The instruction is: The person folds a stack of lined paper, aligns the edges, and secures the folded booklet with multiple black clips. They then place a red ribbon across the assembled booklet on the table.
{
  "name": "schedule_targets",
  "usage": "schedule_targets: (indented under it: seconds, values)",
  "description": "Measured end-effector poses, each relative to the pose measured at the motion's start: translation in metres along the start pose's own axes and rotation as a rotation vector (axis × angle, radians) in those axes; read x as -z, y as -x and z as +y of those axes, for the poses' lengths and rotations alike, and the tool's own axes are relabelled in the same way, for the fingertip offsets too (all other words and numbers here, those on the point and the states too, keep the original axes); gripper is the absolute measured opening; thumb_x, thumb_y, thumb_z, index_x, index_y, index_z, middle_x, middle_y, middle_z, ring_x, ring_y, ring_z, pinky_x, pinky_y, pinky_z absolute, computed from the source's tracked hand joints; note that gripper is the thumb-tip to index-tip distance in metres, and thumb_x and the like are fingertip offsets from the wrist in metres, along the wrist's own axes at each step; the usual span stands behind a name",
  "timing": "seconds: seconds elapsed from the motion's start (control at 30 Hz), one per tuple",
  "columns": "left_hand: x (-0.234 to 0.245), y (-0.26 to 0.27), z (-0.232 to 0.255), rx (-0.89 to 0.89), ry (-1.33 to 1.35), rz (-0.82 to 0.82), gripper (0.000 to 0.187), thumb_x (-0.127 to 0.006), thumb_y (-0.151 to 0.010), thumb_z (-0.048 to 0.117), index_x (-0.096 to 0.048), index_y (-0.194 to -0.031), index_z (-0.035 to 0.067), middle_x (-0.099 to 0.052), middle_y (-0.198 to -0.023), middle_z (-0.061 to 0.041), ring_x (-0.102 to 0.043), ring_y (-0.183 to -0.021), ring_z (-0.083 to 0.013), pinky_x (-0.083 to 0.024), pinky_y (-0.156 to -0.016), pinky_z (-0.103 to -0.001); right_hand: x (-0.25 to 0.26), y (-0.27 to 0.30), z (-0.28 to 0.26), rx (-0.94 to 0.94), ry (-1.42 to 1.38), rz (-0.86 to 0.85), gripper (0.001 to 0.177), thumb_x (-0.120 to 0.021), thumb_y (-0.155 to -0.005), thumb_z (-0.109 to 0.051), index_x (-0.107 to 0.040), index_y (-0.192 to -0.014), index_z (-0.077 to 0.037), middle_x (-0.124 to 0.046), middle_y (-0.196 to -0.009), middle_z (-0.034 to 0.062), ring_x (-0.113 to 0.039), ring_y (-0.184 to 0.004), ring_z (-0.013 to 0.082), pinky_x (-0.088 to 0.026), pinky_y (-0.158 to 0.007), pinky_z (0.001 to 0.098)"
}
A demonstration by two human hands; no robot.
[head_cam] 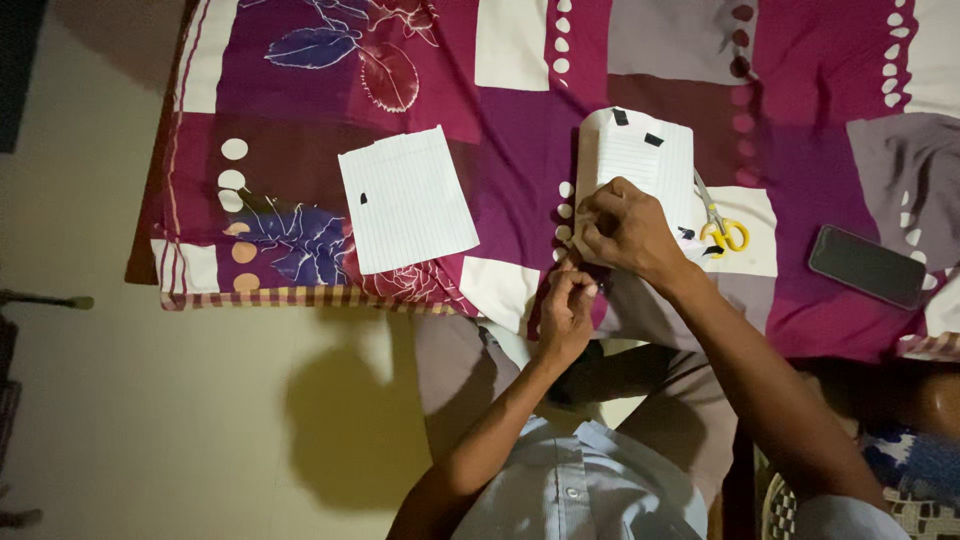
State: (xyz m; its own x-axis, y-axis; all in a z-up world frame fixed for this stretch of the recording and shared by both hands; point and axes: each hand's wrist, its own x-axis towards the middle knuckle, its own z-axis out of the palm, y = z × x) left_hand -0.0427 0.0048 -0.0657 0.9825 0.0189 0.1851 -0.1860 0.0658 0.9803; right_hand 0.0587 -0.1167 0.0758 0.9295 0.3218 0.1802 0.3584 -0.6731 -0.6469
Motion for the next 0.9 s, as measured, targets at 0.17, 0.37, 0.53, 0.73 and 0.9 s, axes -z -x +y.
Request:
schedule_targets:
  seconds: [0.17,0.37,0.53,0.73,0.9]
  values:
    - [0.004,-0.004,0.001,0.092,0.002,-0.014,0.023,-0.058,-0.108,0.025,-0.058,-0.111,0.002,-0.063,-0.11,-0.012,-0.061,-0.097,-0.0191,-0.052,-0.09,-0.033,-0.003,0.0,0.008,0.077,0.053,0.02,0.021,-0.078,-0.081,-0.012,-0.073,-0.098,0.0,-0.065,-0.099,0.0127,-0.069,-0.08,0.0246,-0.056,-0.072,0.0352]
    - [0.014,-0.015,0.006,0.181,0.12,-0.082,0.027,-0.05,-0.109,0.027,-0.052,-0.119,0.003,-0.06,-0.124,-0.013,-0.059,-0.118,-0.0213,-0.048,-0.103,-0.035,0.003,0.003,0.003,0.069,0.046,-0.055,0.02,-0.078,-0.087,-0.018,-0.079,-0.101,-0.004,-0.066,-0.097,0.0117,-0.068,-0.081,0.0257,-0.055,-0.071,0.0366]
    - [0.017,-0.019,0.016,0.26,-0.064,-0.087,0.023,-0.051,-0.109,0.026,-0.055,-0.116,0.004,-0.062,-0.096,-0.009,-0.058,-0.089,-0.02,-0.05,-0.081,-0.036,0.024,-0.002,-0.005,0.117,0.114,-0.278,0.028,-0.072,-0.094,-0.021,-0.074,-0.117,-0.005,-0.061,-0.113,0.0151,-0.067,-0.092,0.0288,-0.057,-0.083,0.0383]
    - [0.014,-0.021,0.019,0.216,-0.069,-0.09,0.018,-0.052,-0.108,0.022,-0.054,-0.115,0.005,-0.059,-0.092,-0.005,-0.056,-0.087,-0.0164,-0.049,-0.08,-0.034,0.041,-0.005,-0.008,0.198,0.194,-0.428,0.046,-0.072,-0.089,-0.029,-0.066,-0.132,-0.012,-0.056,-0.123,0.0163,-0.067,-0.1,0.0322,-0.056,-0.091,0.0422]
    - [0.013,-0.018,0.013,0.168,-0.009,-0.065,0.017,-0.052,-0.108,0.021,-0.056,-0.112,0.005,-0.056,-0.092,-0.004,-0.054,-0.085,-0.0157,-0.048,-0.08,-0.034,0.03,0.0,0.0,0.217,0.314,-0.411,0.045,-0.07,-0.091,-0.033,-0.069,-0.135,-0.022,-0.056,-0.116,0.015,-0.063,-0.098,0.0325,-0.054,-0.092,0.0443]
